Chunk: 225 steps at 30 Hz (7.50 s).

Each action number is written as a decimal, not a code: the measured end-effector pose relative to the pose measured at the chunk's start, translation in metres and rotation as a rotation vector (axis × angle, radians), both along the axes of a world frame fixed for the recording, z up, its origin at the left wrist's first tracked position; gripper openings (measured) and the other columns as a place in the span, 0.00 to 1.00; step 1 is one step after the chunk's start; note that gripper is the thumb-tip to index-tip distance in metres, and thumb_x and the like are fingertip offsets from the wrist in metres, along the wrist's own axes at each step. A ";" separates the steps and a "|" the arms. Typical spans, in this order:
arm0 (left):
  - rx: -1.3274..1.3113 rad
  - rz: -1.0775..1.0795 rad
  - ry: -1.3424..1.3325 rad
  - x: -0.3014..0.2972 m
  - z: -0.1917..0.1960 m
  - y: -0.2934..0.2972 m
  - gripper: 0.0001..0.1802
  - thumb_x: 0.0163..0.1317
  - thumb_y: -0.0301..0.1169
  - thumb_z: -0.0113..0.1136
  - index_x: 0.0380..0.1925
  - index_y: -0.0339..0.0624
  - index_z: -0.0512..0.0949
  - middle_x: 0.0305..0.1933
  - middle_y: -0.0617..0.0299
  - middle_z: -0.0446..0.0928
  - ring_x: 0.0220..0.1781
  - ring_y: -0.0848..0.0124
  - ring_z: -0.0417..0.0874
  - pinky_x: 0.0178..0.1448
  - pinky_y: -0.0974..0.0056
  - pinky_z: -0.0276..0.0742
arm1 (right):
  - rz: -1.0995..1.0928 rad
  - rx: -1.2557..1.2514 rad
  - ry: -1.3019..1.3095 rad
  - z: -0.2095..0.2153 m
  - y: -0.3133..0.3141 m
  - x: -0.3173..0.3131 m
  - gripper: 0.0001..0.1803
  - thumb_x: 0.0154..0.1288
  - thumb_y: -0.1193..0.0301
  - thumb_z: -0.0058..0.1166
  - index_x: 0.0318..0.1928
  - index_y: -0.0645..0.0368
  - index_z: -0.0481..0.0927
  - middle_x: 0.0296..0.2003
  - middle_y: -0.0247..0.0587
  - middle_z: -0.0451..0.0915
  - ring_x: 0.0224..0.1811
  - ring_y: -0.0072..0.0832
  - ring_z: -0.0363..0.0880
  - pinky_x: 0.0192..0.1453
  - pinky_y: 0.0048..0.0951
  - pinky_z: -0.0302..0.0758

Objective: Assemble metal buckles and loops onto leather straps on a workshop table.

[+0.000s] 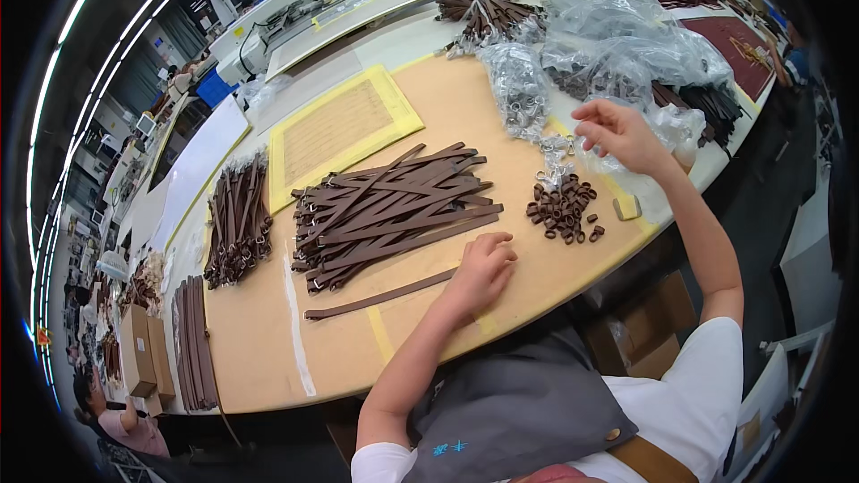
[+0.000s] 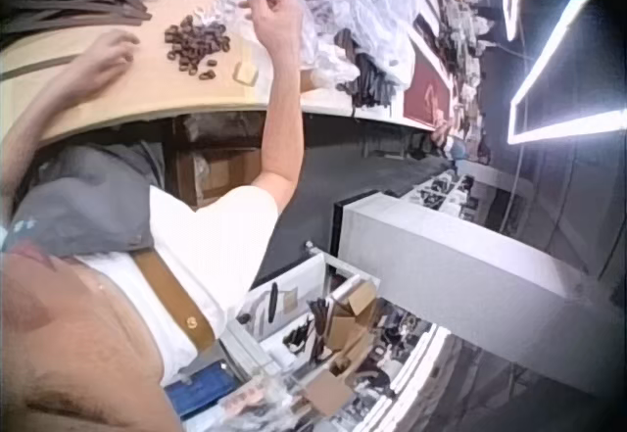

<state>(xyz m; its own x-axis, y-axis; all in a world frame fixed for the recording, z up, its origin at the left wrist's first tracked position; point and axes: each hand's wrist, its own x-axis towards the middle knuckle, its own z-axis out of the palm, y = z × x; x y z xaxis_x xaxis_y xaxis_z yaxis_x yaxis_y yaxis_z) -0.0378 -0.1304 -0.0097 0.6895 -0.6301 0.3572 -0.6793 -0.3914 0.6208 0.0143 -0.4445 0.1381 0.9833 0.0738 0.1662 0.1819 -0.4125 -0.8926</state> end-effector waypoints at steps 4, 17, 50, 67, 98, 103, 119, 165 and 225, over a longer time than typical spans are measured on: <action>-0.015 -0.004 -0.044 0.008 -0.017 0.009 0.11 0.58 0.23 0.63 0.41 0.39 0.78 0.59 0.47 0.74 0.64 0.49 0.72 0.67 0.50 0.67 | 0.086 -0.032 0.035 -0.071 0.028 0.082 0.15 0.73 0.68 0.54 0.53 0.65 0.80 0.47 0.43 0.84 0.48 0.28 0.83 0.51 0.30 0.80; 0.007 0.003 -0.125 0.008 -0.007 0.012 0.09 0.61 0.25 0.62 0.42 0.38 0.78 0.59 0.49 0.74 0.63 0.50 0.73 0.67 0.50 0.68 | -0.501 -0.875 -0.159 -0.141 0.083 0.251 0.38 0.65 0.54 0.54 0.75 0.40 0.62 0.74 0.52 0.59 0.77 0.49 0.56 0.77 0.58 0.55; 0.058 0.042 -0.170 0.003 0.003 0.012 0.09 0.60 0.25 0.61 0.40 0.37 0.76 0.56 0.48 0.75 0.62 0.51 0.73 0.66 0.51 0.67 | 0.169 -0.384 -0.069 -0.061 0.030 0.018 0.18 0.65 0.66 0.63 0.52 0.60 0.80 0.50 0.47 0.81 0.54 0.35 0.80 0.55 0.34 0.76; 0.042 0.129 -0.062 0.004 0.001 0.025 0.11 0.59 0.25 0.65 0.42 0.38 0.79 0.54 0.53 0.77 0.60 0.53 0.75 0.65 0.53 0.68 | -0.149 -0.403 -0.248 -0.167 0.026 -0.051 0.36 0.68 0.52 0.59 0.67 0.62 0.66 0.65 0.58 0.66 0.70 0.50 0.63 0.75 0.45 0.59; 0.040 0.264 0.099 0.009 -0.010 0.070 0.10 0.51 0.29 0.71 0.29 0.38 0.80 0.33 0.57 0.76 0.44 0.58 0.75 0.52 0.57 0.72 | 0.143 -0.544 -0.147 -0.108 0.032 -0.022 0.08 0.60 0.69 0.66 0.37 0.59 0.84 0.32 0.40 0.83 0.44 0.36 0.79 0.49 0.37 0.76; 0.043 0.249 0.049 0.008 -0.007 0.070 0.09 0.50 0.27 0.71 0.28 0.37 0.80 0.32 0.57 0.76 0.41 0.58 0.75 0.48 0.58 0.74 | 0.163 -0.589 0.001 -0.103 0.041 -0.016 0.10 0.59 0.69 0.67 0.38 0.59 0.83 0.34 0.42 0.84 0.45 0.38 0.79 0.50 0.38 0.77; -0.302 0.307 0.138 -0.007 -0.001 0.058 0.12 0.62 0.28 0.69 0.44 0.36 0.81 0.36 0.58 0.84 0.35 0.71 0.84 0.36 0.68 0.79 | 0.054 0.773 0.434 -0.154 0.165 -0.057 0.07 0.69 0.67 0.63 0.41 0.56 0.81 0.33 0.25 0.80 0.33 0.12 0.73 0.38 0.17 0.71; -0.572 0.242 0.560 -0.005 0.007 0.077 0.13 0.62 0.25 0.69 0.47 0.35 0.82 0.39 0.69 0.82 0.39 0.82 0.78 0.42 0.73 0.74 | 0.493 0.893 0.430 -0.151 0.168 -0.030 0.09 0.74 0.69 0.58 0.49 0.57 0.75 0.36 0.30 0.79 0.35 0.18 0.77 0.41 0.21 0.74; -0.241 0.233 0.340 -0.008 0.006 0.074 0.12 0.53 0.22 0.68 0.38 0.35 0.79 0.30 0.58 0.81 0.30 0.72 0.83 0.34 0.67 0.81 | 0.538 0.387 0.757 -0.148 0.165 -0.025 0.14 0.67 0.60 0.66 0.34 0.57 0.81 0.25 0.24 0.78 0.25 0.10 0.72 0.28 0.15 0.65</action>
